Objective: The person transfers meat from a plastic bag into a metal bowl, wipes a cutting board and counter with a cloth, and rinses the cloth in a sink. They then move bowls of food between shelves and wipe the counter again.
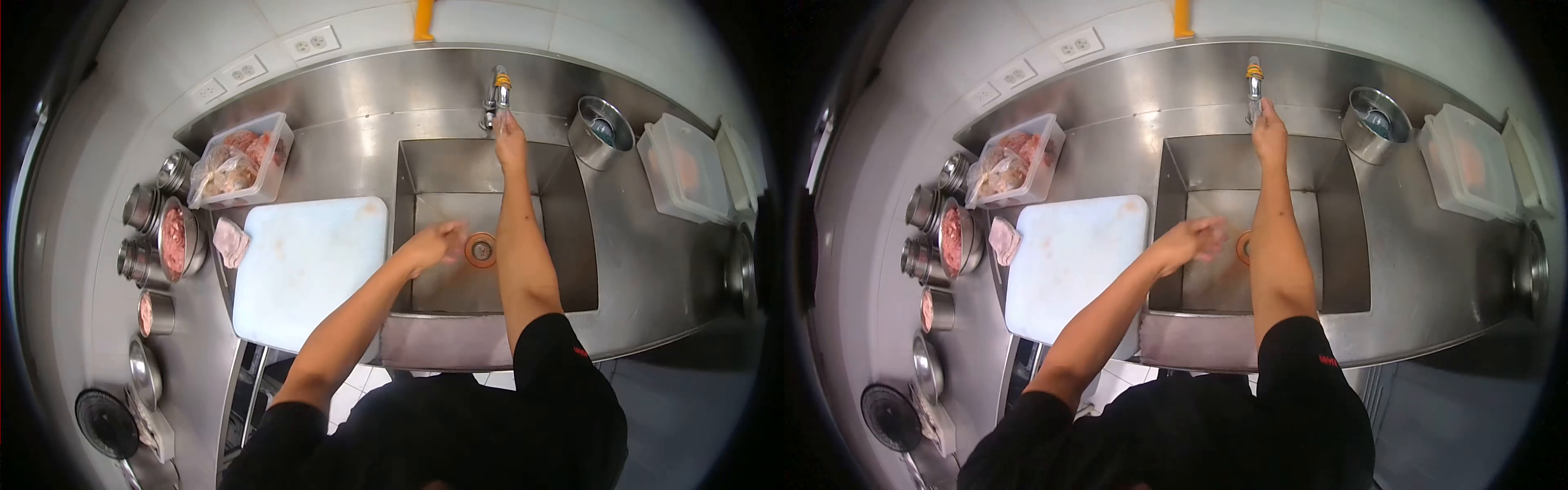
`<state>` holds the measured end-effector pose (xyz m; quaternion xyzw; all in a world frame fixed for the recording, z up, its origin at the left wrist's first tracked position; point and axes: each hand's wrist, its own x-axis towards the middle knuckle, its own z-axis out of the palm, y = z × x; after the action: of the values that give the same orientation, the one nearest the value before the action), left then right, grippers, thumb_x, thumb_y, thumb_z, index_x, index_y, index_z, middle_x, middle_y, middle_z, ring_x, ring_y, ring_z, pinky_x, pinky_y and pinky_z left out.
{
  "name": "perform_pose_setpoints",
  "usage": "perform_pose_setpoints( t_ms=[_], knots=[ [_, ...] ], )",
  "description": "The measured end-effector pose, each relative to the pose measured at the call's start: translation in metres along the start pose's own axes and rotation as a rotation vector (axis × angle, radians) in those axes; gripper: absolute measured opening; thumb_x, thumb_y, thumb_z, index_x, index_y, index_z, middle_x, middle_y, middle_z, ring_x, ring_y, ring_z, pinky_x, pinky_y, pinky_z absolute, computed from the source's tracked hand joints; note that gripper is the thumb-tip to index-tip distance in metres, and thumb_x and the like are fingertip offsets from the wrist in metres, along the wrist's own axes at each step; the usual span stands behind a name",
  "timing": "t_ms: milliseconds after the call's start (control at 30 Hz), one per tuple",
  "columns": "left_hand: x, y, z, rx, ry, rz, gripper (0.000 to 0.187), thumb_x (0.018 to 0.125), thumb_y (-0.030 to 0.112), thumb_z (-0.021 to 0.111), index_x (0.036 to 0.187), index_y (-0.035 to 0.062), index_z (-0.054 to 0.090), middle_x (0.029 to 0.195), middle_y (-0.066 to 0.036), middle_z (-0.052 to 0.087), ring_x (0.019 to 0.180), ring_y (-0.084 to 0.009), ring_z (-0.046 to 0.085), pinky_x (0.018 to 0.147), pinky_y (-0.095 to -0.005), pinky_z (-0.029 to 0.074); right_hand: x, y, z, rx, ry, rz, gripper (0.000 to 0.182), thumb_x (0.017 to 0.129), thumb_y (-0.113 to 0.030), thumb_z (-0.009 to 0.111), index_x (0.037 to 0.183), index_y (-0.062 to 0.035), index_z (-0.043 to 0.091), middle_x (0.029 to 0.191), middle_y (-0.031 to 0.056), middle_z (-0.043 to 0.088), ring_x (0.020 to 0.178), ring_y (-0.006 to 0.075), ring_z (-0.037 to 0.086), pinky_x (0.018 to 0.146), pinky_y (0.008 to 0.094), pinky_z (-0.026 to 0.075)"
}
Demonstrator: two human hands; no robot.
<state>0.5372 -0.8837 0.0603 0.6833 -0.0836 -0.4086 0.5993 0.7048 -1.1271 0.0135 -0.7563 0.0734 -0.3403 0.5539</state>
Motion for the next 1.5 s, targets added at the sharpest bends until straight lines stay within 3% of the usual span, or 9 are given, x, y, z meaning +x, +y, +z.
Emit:
perform_pose_setpoints(
  t_ms=[200,433,667,733,800,1033,1333,1367,1500],
  knots=[
    [0.118,0.015,0.034,-0.858,0.149,0.108,0.054,0.101,0.045,0.041,0.139,0.0072,0.038,0.124,-0.016,0.055,0.105,-0.0296,0.056,0.089,-0.0450,0.049,-0.064,-0.069,-0.012,0.260,-0.075,0.554,0.033,0.092,-0.032,0.060,0.103,-0.0012,0.066,0.076,0.0073,0.068,0.064,0.0235,0.060,0.065,0.0369,0.050],
    [0.102,0.052,0.077,-1.072,0.118,0.003,0.056,0.098,0.058,0.033,0.124,0.0106,0.047,0.090,-0.015,0.062,0.063,-0.0303,0.061,0.055,-0.0437,0.054,-0.049,-0.027,-0.008,-0.140,-0.070,0.230,0.037,0.091,-0.040,0.060,0.096,-0.0038,0.069,0.085,0.0098,0.071,0.075,0.0191,0.068,0.065,0.0329,0.051],
    [0.186,0.006,0.047,-1.162,-0.055,0.178,0.040,0.097,0.048,0.043,0.106,0.0102,0.053,0.090,-0.019,0.063,0.073,-0.0334,0.063,0.063,-0.0445,0.054,-0.112,-0.039,-0.028,-0.291,-0.260,0.200,0.035,0.097,-0.032,0.048,0.108,-0.0080,0.070,0.107,0.0131,0.070,0.103,0.0268,0.065,0.093,0.0353,0.047],
    [0.207,-0.006,0.047,-1.118,0.073,0.138,0.038,0.096,0.045,0.045,0.104,0.0096,0.055,0.093,-0.020,0.064,0.076,-0.0339,0.063,0.065,-0.0451,0.053,-0.140,-0.040,-0.034,0.051,-0.254,0.008,0.042,0.099,-0.042,0.047,0.117,-0.0099,0.067,0.130,0.0131,0.059,0.130,0.0267,0.044,0.113,0.0334,0.020],
    [0.227,-0.012,0.043,-1.067,0.209,0.109,0.036,0.094,0.042,0.047,0.102,0.0089,0.058,0.097,-0.020,0.065,0.079,-0.0344,0.064,0.068,-0.0457,0.053,-0.157,-0.080,-0.053,-0.164,-0.254,-0.279,0.035,0.099,-0.032,0.045,0.112,-0.0102,0.069,0.120,0.0121,0.064,0.118,0.0263,0.055,0.104,0.0349,0.035],
    [0.155,0.060,0.031,1.120,0.215,-0.033,0.033,0.091,0.028,0.050,0.110,0.0079,0.067,0.114,-0.017,0.066,0.100,-0.0326,0.065,0.084,-0.0461,0.049,-0.101,-0.128,-0.116,-0.404,-0.675,0.018,0.041,0.097,-0.040,0.046,0.110,-0.0092,0.069,0.112,0.0150,0.067,0.111,0.0317,0.060,0.097,0.0375,0.043],
    [0.072,0.006,0.011,1.264,0.027,-0.025,0.051,0.094,0.035,0.050,0.141,0.0154,0.045,0.141,-0.015,0.047,0.129,-0.0316,0.046,0.103,-0.0445,0.040,0.050,-0.184,-0.054,-0.926,-0.604,-0.132,0.055,0.096,-0.053,0.034,0.119,-0.0137,0.065,0.115,0.0213,0.064,0.112,0.0418,0.056,0.094,0.0483,0.043],
    [0.062,0.000,0.007,1.260,0.091,0.060,0.051,0.094,0.036,0.050,0.141,0.0145,0.045,0.140,-0.016,0.048,0.129,-0.0316,0.047,0.103,-0.0447,0.039,0.044,-0.183,-0.042,-0.834,-0.482,-0.231,0.062,0.096,-0.053,0.035,0.090,0.0007,0.066,0.087,0.0233,0.065,0.092,0.0427,0.061,0.082,0.0467,0.045],
    [0.033,-0.029,0.008,1.332,0.338,0.431,0.046,0.094,0.036,0.051,0.132,0.0096,0.053,0.131,-0.016,0.055,0.122,-0.0318,0.052,0.102,-0.0440,0.040,0.048,-0.183,-0.009,-0.822,-0.534,-0.109,0.059,0.092,-0.056,0.044,0.088,-0.0026,0.068,0.081,0.0183,0.068,0.080,0.0308,0.066,0.073,0.0400,0.048]
  ],
)
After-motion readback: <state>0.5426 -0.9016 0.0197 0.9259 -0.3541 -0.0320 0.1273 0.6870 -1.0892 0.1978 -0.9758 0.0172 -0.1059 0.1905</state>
